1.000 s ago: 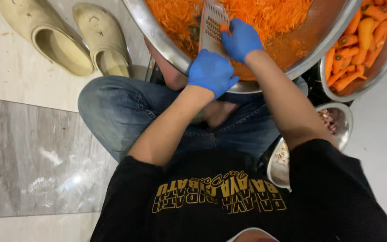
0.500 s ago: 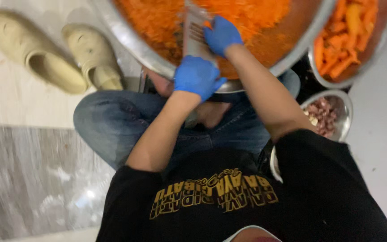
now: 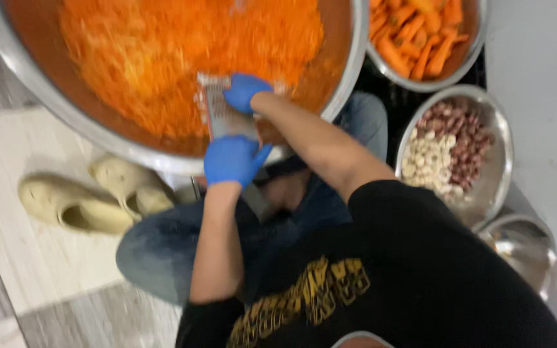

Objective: The person sits on the floor and grates carrots by hand with a flat grater, holding each carrot against the grater over a large basin so the shreds fall in. They take new carrots from a nearby bowl and continue grating, with bowls of shallots and garlic beside them.

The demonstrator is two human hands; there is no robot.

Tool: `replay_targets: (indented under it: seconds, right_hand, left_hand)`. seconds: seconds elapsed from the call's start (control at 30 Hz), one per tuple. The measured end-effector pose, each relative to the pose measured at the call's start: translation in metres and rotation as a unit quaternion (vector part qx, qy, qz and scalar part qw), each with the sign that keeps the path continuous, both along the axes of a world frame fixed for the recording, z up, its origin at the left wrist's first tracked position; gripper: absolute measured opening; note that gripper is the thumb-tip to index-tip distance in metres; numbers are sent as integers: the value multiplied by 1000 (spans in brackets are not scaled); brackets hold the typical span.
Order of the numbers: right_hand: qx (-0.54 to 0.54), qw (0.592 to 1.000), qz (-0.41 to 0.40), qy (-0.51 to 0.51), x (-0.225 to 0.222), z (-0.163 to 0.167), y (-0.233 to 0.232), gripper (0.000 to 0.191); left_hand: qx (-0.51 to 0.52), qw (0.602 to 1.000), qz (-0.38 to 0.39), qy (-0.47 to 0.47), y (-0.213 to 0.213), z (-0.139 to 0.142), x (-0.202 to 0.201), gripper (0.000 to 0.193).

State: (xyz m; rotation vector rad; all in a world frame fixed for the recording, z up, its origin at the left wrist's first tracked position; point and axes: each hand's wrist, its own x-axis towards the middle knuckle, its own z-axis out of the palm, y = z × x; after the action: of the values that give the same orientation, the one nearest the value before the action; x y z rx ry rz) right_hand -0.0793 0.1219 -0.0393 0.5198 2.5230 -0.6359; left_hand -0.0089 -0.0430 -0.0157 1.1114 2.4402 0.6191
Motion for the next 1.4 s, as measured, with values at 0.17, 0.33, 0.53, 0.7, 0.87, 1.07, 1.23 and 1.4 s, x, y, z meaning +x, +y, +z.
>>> replay_targets:
  seconds: [0.17,0.33,0.53,0.7,0.87,1.07,1.23,1.4]
  right_hand:
    - [7,990,128,-65,5,6,12,50]
    - [34,974,207,-82,25,-1,-3,52]
    - [53,996,71,-17,-20,-16,-6,53]
    - [35,969,223,-102,-10,-10,15,52]
    - [59,975,196,-82,-8,-26,6,52]
    - [16,995,100,-13,-14,-29,10,51]
    - [53,964,228,-125,-1,-21,7,50]
    - [66,991,90,-68,-25,-24,5,48]
  left_hand:
    - [25,1000,4,18,3,9,-6,43]
    - [20,1000,10,-11,4,2,-8,40]
    - [-6,1000,3,-29,7,7,-17,41]
    - [8,1000,15,-17,6,10,-17,45]
    - [18,999,17,-22,8,7,-16,44]
    - [-3,999,0,-36,3,21,-18,42]
    - [63,996,57,-26,7,17,-17,39]
    - [-6,1000,-26,-14,4,8,-11,47]
